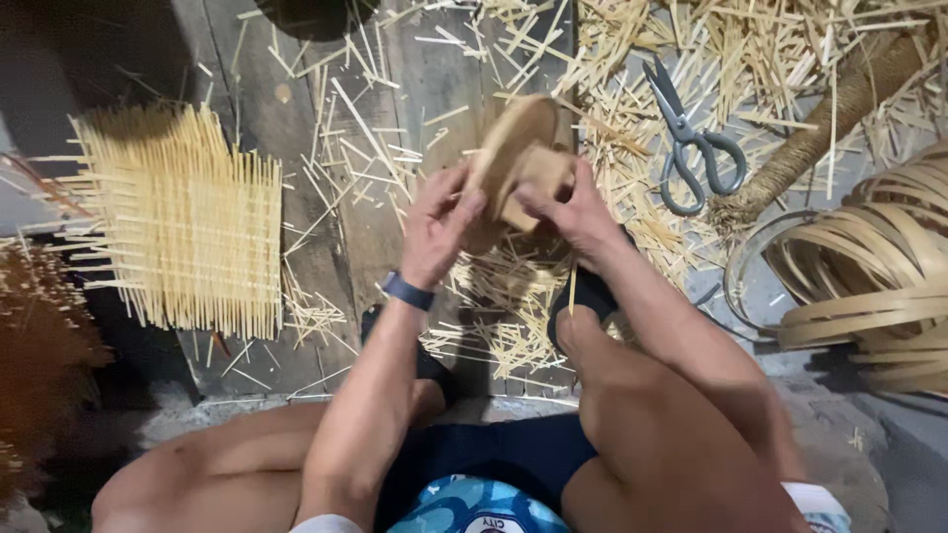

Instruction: The person places a circular bamboo frame over a flat woven bamboo mat, then uses scissors to trim the excess bamboo strips around the frame's edge. The person repeats this process with multiple mats and frames.

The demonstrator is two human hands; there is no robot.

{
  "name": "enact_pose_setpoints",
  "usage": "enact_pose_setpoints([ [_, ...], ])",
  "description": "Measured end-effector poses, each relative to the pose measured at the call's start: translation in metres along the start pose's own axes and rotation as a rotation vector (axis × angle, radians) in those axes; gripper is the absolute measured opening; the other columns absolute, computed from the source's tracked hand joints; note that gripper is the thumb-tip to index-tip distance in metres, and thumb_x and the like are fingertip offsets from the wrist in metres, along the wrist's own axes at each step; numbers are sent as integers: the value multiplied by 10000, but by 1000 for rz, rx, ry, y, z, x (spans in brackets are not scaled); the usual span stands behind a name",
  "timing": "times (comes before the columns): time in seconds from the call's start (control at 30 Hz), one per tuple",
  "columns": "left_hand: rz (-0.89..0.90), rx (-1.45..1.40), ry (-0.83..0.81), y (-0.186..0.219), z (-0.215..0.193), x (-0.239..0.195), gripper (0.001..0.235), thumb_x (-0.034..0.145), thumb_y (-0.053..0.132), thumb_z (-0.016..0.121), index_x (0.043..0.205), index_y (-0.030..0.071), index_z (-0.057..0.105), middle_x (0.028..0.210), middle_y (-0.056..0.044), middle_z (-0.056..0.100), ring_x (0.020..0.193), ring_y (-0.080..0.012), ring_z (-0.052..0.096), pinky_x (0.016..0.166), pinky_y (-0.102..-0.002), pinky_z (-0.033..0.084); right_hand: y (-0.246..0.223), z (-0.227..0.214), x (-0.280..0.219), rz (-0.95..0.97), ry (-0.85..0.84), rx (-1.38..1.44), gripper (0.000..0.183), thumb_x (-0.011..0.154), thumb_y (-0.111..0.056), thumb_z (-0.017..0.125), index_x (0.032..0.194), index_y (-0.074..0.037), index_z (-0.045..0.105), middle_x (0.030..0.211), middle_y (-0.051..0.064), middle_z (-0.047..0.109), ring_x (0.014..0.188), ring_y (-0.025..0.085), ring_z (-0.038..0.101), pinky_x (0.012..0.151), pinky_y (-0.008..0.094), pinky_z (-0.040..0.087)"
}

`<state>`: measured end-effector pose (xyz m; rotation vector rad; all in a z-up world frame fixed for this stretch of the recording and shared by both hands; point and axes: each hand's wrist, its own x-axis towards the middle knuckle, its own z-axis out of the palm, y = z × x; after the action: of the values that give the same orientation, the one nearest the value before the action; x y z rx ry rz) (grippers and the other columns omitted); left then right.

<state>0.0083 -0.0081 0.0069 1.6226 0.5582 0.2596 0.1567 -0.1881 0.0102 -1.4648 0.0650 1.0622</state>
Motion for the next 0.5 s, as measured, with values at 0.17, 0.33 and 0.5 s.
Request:
enact_pose_setpoints([
  [0.17, 147, 152, 141, 9, 39, 9, 584, 1147, 523, 435, 1450, 58, 617, 1348, -216, 686, 1242, -279, 667, 1030, -386, 551, -10, 25, -7, -150, -77, 351, 590, 843, -236, 842, 1312, -14, 562, 1140, 103, 638, 989, 177, 677, 740, 316, 612],
  [0.33, 139, 313, 148, 7, 39, 34, 625, 1063, 589, 393, 1354, 122, 690, 942, -133, 800, 807, -206, 786, 703, -327, 629, 0, 10, 3, -76, -105, 290, 506, 862, -349, 724, 1231, -21, 614, 970, 94, 656, 760, 184, 692, 496, 299, 552],
  [0.5, 127, 289, 96, 4, 50, 44, 633, 1063, 596, 428, 1335, 86, 687, 878, -157, 787, 801, -211, 797, 665, -352, 634, -11, -4, 12, 81, -141, 346, 556, 853, -464, 666, 1212, -44, 610, 948, 107, 660, 740, 180, 663, 543, 337, 556],
])
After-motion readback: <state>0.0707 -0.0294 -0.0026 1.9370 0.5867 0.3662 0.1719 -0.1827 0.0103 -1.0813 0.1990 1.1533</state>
